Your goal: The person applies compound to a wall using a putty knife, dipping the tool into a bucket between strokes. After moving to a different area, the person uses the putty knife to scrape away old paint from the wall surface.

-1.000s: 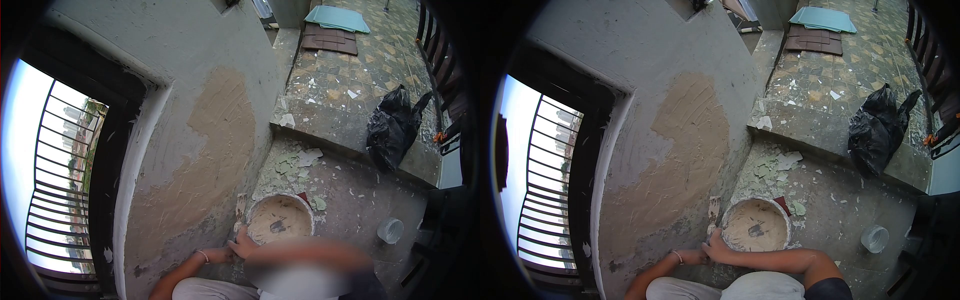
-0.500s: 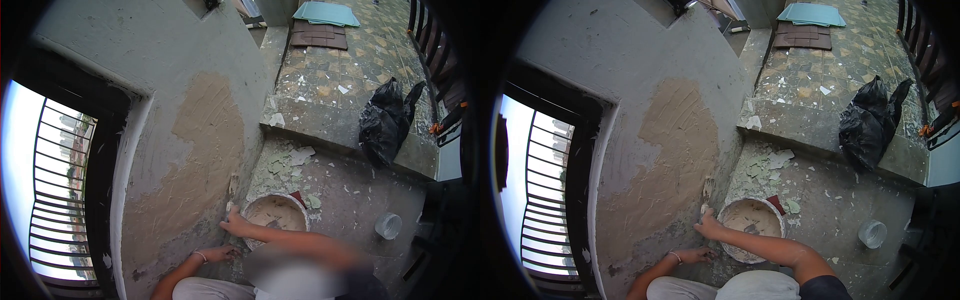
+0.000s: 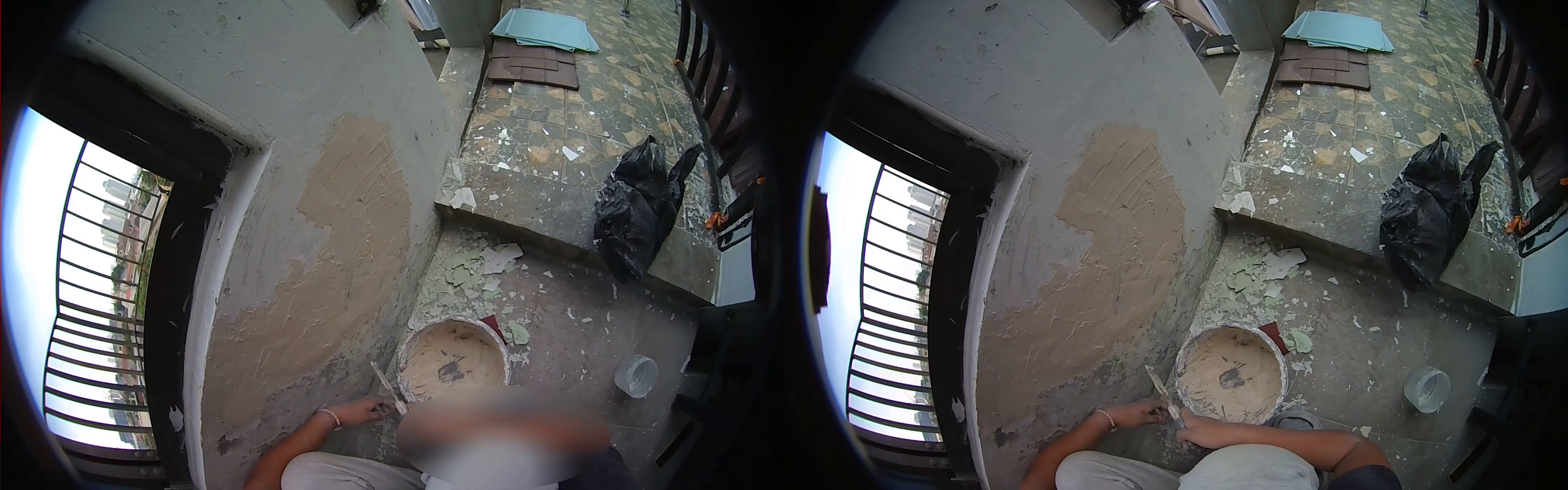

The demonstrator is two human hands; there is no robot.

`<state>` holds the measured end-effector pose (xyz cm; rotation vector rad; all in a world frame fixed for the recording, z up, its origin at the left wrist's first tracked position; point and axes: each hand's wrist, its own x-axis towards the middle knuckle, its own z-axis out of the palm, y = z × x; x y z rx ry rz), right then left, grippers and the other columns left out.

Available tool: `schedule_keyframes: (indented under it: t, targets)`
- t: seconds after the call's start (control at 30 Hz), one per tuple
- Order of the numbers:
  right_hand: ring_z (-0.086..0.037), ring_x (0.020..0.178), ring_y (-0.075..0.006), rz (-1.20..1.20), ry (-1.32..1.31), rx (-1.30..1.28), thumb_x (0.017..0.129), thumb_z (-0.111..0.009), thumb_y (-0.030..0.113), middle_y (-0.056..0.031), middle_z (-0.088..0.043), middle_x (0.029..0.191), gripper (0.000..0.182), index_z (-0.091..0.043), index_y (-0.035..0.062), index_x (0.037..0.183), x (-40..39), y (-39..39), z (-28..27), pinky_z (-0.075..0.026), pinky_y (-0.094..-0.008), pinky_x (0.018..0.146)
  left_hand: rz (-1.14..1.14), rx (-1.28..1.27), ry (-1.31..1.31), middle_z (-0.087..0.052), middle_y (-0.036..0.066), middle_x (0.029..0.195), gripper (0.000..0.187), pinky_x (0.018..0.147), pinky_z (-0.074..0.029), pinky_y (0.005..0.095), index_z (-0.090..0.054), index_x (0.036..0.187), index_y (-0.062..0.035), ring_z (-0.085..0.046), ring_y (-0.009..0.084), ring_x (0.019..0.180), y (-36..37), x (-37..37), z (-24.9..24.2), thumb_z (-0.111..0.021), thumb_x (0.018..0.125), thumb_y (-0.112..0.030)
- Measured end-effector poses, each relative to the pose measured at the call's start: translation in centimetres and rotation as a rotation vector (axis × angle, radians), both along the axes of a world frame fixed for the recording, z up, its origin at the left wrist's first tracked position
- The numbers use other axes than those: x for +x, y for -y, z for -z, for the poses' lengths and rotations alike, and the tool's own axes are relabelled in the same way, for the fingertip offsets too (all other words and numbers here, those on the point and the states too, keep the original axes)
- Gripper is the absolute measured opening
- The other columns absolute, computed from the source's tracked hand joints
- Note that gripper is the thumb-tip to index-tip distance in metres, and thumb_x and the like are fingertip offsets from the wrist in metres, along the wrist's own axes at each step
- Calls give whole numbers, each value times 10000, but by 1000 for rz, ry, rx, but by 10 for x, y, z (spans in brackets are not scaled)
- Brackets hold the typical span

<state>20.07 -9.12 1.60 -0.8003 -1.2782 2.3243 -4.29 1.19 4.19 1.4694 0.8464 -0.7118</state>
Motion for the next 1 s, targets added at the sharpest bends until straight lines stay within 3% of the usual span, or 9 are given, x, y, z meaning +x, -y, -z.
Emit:
schedule_keyframes:
  t: [0.1, 0.2, 0.3, 0.4, 0.53, 0.73, 1.0]
  targets:
    - [-582, 841, -219, 86, -132, 47, 871, -517, 220, -142, -593, 892, 374, -376, -54, 1084, 39, 0, -2, -452, -334, 760, 12, 19, -17, -553, 146, 1188, 397, 986, -404, 321, -490, 1292, -10, -534, 220, 1114, 0, -4, 5, -546, 956, -214]
    - [-555, 811, -190, 275, -138, 37, 895, -507, 239, -96, -571, 829, 362, -387, -28, 1108, 80, -4, -14, -446, -325, 745, -117, -55, -34, -555, 145, 1178, 386, 1003, -393, 326, -504, 1285, -22, -537, 222, 1110, -1, -4, 7, -539, 962, -229]
    - [-607, 836, -272, 332, 186, 31, 909, -504, 266, -162, -610, 835, 358, -429, -17, 1116, 113, -6, -23, -460, -367, 747, -21, 44, -52, -544, 145, 1214, 427, 992, -404, 322, -457, 1327, -9, -539, 211, 1117, -3, 0, 5, -536, 961, -214]
    - [-628, 876, -385, 283, 572, 314, 914, -501, 283, -262, -631, 902, 373, -517, -51, 1079, 134, 3, -29, -473, -431, 765, -84, 7, -59, -492, 152, 1328, 565, 985, -417, 313, -293, 1434, 8, -540, 197, 1135, -2, 1, 3, -530, 963, -196]
    - [-617, 906, -438, 127, 770, 377, 907, -489, 236, -320, -617, 934, 338, -615, -74, 954, 140, 7, -45, -482, -485, 801, -165, -165, 24, -315, 149, 1506, 778, 1002, -417, 301, 14, 1498, 0, -535, 181, 1161, -4, 11, -5, -530, 957, -131]
    - [-644, 849, -424, 66, 876, 469, 859, -507, 156, -287, -644, 872, 268, -666, -59, 862, 113, -1, -32, -515, -476, 778, -218, -235, 97, -151, 135, 1568, 835, 1007, -438, 333, 13, 1513, -58, -459, 207, 1258, -3, 22, -13, -556, 907, 26]
    - [-659, 832, -416, 63, 883, 572, 789, -548, 66, -267, -659, 858, 196, -678, -65, 852, 76, -27, -56, -537, -455, 748, -213, -257, 114, -136, 114, 1575, 878, 988, -458, 337, 24, 1522, -111, -429, 219, 1290, -7, 36, -30, -563, 885, 35]
